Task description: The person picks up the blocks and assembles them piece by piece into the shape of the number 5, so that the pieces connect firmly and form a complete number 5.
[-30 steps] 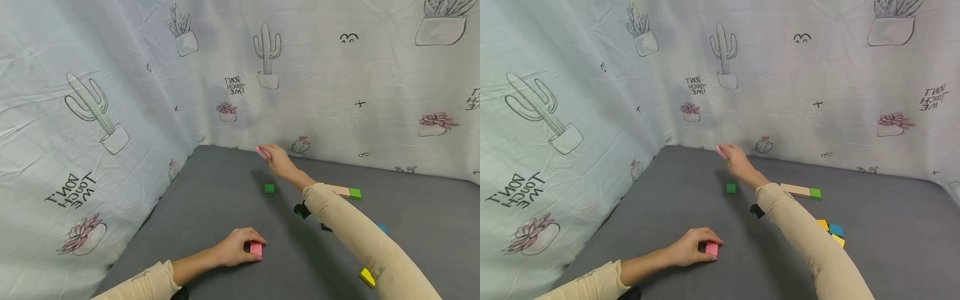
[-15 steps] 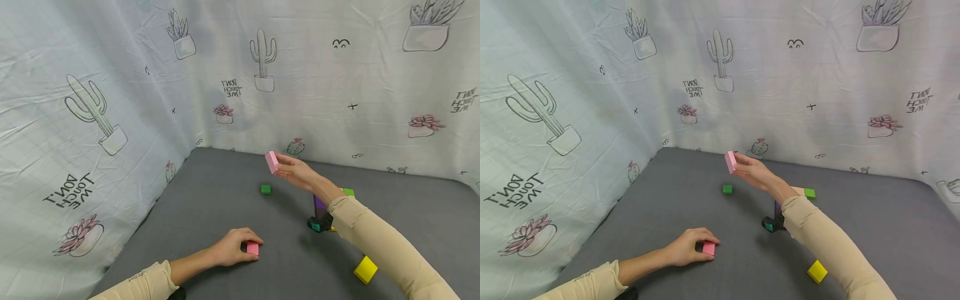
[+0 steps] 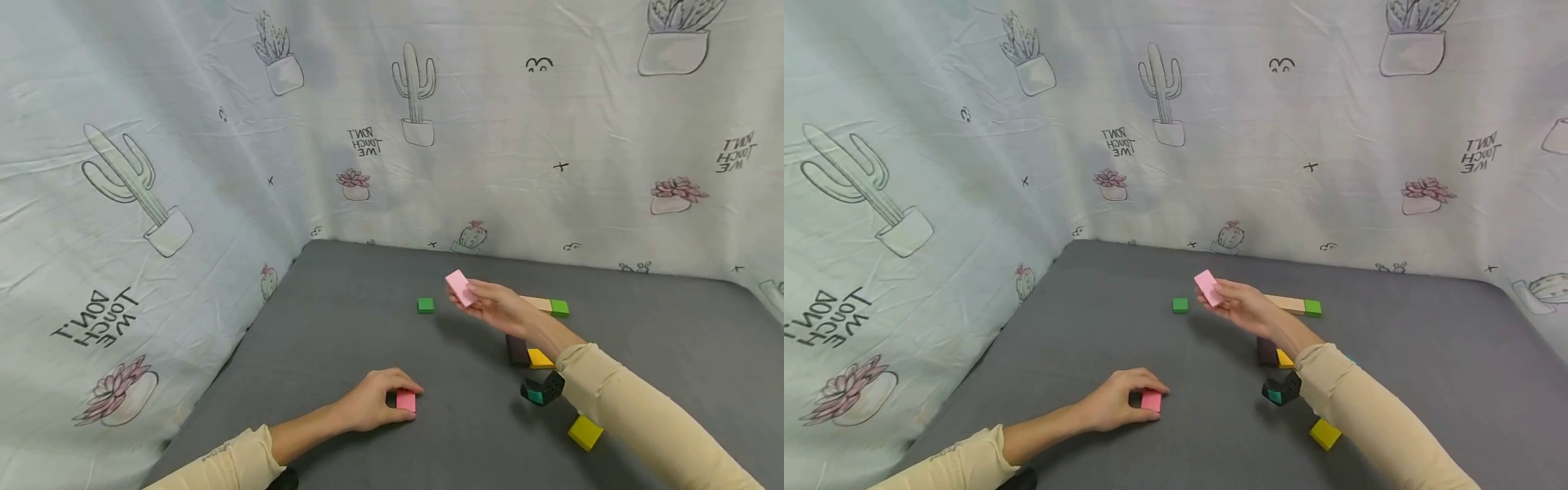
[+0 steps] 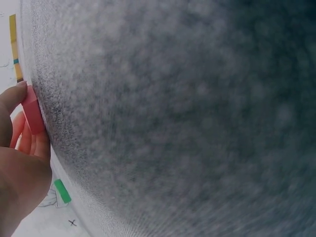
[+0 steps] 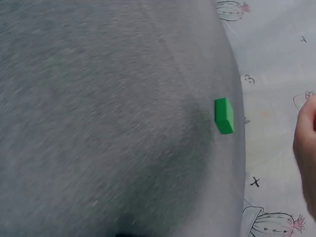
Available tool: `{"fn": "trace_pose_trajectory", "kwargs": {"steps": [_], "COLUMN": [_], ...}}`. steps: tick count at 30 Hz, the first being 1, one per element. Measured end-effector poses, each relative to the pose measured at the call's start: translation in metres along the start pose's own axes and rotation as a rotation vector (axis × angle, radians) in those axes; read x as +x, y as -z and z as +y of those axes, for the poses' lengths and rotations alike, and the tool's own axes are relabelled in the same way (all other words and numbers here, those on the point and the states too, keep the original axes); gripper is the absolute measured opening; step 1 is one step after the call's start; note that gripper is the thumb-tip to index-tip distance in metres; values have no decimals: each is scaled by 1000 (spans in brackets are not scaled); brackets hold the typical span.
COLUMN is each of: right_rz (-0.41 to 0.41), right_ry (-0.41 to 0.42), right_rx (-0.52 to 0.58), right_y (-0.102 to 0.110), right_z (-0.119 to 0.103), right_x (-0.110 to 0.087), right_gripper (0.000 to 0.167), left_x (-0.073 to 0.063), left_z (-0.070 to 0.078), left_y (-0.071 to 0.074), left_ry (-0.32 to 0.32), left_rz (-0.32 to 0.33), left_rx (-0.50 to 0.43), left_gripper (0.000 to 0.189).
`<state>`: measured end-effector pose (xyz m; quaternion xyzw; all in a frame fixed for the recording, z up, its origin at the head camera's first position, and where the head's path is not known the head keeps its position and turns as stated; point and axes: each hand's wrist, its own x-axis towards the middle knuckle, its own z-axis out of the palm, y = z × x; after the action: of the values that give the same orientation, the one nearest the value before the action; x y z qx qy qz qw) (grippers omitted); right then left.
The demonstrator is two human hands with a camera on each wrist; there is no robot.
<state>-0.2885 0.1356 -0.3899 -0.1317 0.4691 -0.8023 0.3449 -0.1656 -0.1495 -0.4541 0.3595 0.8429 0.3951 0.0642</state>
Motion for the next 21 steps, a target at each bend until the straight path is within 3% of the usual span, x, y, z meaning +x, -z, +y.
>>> {"fn": "trace_pose_trajectory", "kwargs": {"steps": [8, 21], "right_rz": [127, 226], "right_ry": [-85, -110], "right_rx": [-348, -626], "right_y": [14, 25], "right_z": [6, 0], "right_x": [-13, -49], "right_gripper": [53, 56], "left_x": [0, 1], "left_z": [0, 1], "left_y": [0, -1], "left_ry": [16, 7], "left_rz": [5, 0], "left_rx": [2, 1], "left_gripper": [31, 33]}}
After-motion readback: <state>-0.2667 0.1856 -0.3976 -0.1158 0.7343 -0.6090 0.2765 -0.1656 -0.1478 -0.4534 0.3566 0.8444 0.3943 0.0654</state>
